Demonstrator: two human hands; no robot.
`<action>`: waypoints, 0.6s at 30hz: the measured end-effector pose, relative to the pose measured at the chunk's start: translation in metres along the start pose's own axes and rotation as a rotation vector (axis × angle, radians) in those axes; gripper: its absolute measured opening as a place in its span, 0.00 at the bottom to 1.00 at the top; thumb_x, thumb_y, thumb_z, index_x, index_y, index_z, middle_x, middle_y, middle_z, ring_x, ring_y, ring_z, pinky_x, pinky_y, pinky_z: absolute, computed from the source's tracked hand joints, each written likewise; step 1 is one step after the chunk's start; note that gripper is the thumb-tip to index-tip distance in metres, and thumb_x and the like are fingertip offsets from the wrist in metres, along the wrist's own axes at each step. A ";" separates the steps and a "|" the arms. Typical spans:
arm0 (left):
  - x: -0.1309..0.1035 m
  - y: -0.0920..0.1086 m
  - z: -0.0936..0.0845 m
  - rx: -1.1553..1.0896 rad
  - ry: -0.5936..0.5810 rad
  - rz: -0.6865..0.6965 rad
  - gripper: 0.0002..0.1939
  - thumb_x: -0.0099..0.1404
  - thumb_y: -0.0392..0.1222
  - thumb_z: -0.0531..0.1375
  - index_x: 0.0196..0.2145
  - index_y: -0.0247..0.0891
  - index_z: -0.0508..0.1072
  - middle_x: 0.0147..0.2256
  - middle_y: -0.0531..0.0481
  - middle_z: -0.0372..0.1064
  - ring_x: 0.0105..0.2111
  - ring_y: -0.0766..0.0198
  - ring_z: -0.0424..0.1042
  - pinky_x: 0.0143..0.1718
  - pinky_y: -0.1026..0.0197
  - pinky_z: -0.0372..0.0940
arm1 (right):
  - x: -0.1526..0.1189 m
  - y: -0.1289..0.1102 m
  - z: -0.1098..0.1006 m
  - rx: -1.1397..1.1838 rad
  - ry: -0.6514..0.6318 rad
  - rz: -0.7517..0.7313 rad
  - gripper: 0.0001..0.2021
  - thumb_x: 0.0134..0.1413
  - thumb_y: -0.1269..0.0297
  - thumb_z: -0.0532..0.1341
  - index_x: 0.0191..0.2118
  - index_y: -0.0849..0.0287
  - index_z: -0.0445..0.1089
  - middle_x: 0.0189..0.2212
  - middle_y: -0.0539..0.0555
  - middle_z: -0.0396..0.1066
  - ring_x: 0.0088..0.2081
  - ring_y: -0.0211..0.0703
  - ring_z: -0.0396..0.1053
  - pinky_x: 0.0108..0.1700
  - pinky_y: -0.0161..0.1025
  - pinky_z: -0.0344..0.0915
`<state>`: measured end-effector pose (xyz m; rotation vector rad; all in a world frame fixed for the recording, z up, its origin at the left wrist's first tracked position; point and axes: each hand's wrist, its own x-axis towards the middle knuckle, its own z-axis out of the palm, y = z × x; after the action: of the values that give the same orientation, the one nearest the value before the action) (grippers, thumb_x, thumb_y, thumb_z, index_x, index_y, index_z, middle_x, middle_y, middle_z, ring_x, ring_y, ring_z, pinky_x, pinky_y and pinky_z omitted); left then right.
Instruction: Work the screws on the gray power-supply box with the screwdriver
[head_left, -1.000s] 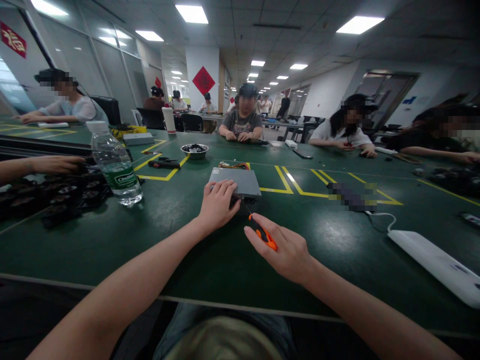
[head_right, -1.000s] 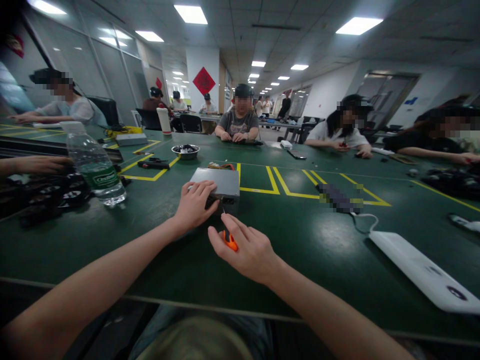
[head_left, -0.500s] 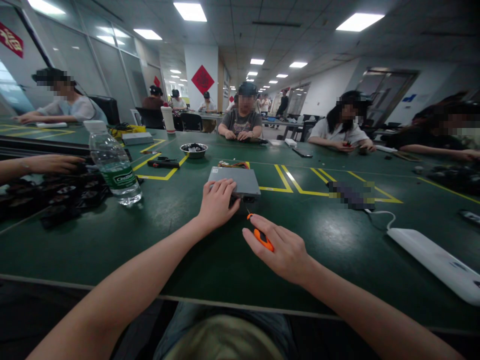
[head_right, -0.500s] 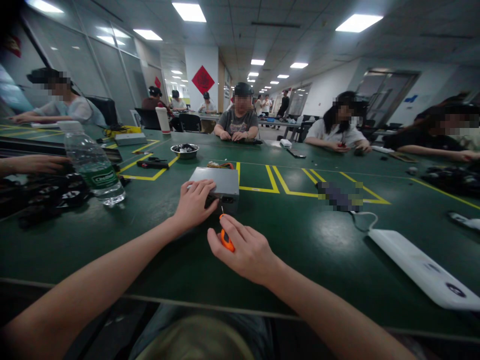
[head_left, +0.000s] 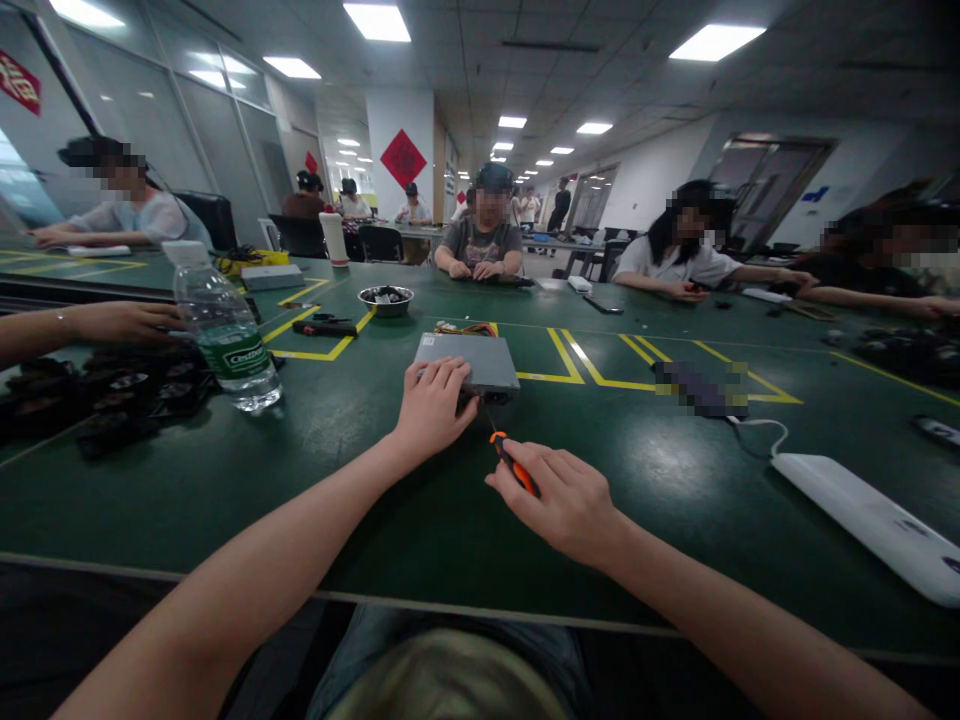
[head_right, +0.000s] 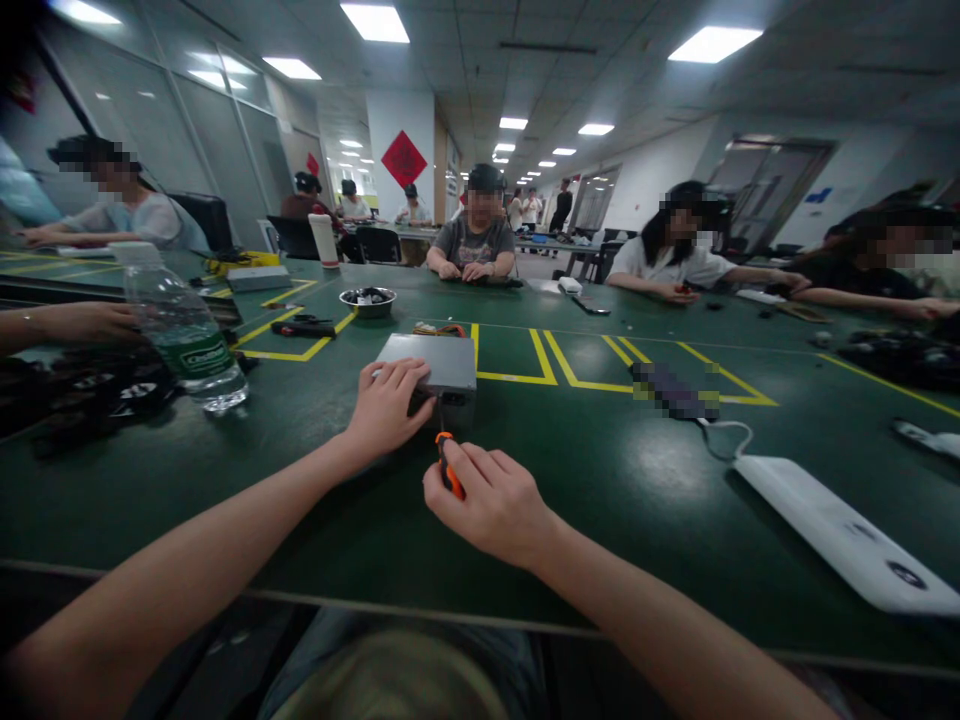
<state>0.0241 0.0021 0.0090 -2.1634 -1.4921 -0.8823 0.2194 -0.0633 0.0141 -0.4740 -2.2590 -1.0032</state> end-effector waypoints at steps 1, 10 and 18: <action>0.000 0.000 0.000 0.002 0.000 0.002 0.19 0.62 0.45 0.52 0.50 0.39 0.64 0.53 0.43 0.63 0.54 0.54 0.59 0.55 0.48 0.47 | 0.000 -0.001 0.001 0.006 -0.012 -0.001 0.08 0.54 0.70 0.57 0.40 0.58 0.62 0.39 0.60 0.72 0.37 0.42 0.71 0.34 0.35 0.64; 0.000 0.000 0.000 -0.006 0.004 -0.003 0.19 0.61 0.45 0.53 0.50 0.39 0.64 0.53 0.44 0.63 0.54 0.53 0.59 0.55 0.48 0.47 | 0.001 0.001 -0.001 0.035 0.026 -0.008 0.09 0.56 0.69 0.56 0.43 0.61 0.61 0.38 0.63 0.73 0.31 0.38 0.70 0.31 0.33 0.62; 0.000 0.000 0.001 0.000 0.013 0.003 0.19 0.62 0.45 0.53 0.49 0.38 0.64 0.53 0.44 0.63 0.54 0.54 0.60 0.55 0.48 0.47 | -0.001 0.000 0.001 0.067 0.000 0.042 0.10 0.55 0.69 0.55 0.43 0.62 0.59 0.43 0.64 0.70 0.38 0.41 0.71 0.35 0.35 0.64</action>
<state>0.0241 0.0026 0.0081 -2.1555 -1.4827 -0.8932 0.2194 -0.0627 0.0127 -0.4903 -2.2660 -0.9041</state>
